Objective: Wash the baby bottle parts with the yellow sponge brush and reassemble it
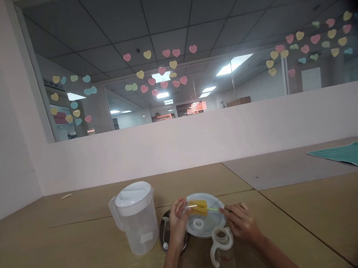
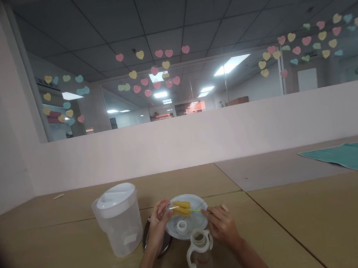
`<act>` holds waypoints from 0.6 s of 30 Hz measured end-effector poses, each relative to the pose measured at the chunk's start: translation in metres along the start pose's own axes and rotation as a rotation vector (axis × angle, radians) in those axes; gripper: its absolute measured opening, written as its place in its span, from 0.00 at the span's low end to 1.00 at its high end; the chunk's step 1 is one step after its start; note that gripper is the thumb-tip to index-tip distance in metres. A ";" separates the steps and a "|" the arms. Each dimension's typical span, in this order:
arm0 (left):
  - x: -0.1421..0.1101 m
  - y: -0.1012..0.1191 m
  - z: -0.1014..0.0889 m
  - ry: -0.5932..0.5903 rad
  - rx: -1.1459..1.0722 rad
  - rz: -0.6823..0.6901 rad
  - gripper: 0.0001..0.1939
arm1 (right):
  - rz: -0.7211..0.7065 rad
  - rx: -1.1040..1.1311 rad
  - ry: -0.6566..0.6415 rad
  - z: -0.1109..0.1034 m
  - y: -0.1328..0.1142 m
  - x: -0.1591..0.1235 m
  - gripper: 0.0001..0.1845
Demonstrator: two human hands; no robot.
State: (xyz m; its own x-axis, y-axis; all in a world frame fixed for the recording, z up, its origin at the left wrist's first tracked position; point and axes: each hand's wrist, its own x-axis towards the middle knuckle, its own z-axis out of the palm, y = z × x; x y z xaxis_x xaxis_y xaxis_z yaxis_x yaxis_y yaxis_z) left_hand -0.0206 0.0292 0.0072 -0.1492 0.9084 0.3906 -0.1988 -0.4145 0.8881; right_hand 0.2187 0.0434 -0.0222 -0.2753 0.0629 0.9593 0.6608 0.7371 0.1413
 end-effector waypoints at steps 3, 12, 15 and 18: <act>-0.005 -0.003 0.005 -0.002 0.002 -0.025 0.24 | -0.079 -0.027 0.014 -0.001 -0.004 0.000 0.25; -0.014 -0.002 -0.002 0.284 0.338 -0.045 0.26 | -0.169 -0.091 0.034 -0.004 -0.013 0.001 0.18; -0.011 0.003 -0.019 0.469 0.553 0.113 0.24 | -0.098 -0.080 0.025 -0.003 -0.011 0.000 0.18; -0.012 0.002 -0.031 0.498 0.848 0.231 0.22 | 0.001 -0.074 0.013 -0.002 -0.004 -0.004 0.21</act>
State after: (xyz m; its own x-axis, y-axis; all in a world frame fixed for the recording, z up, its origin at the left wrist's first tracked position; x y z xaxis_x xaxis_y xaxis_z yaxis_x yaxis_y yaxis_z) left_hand -0.0488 0.0153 -0.0029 -0.5229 0.6039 0.6016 0.6115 -0.2259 0.7583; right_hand 0.2181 0.0386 -0.0258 -0.2662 0.0546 0.9624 0.7112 0.6850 0.1578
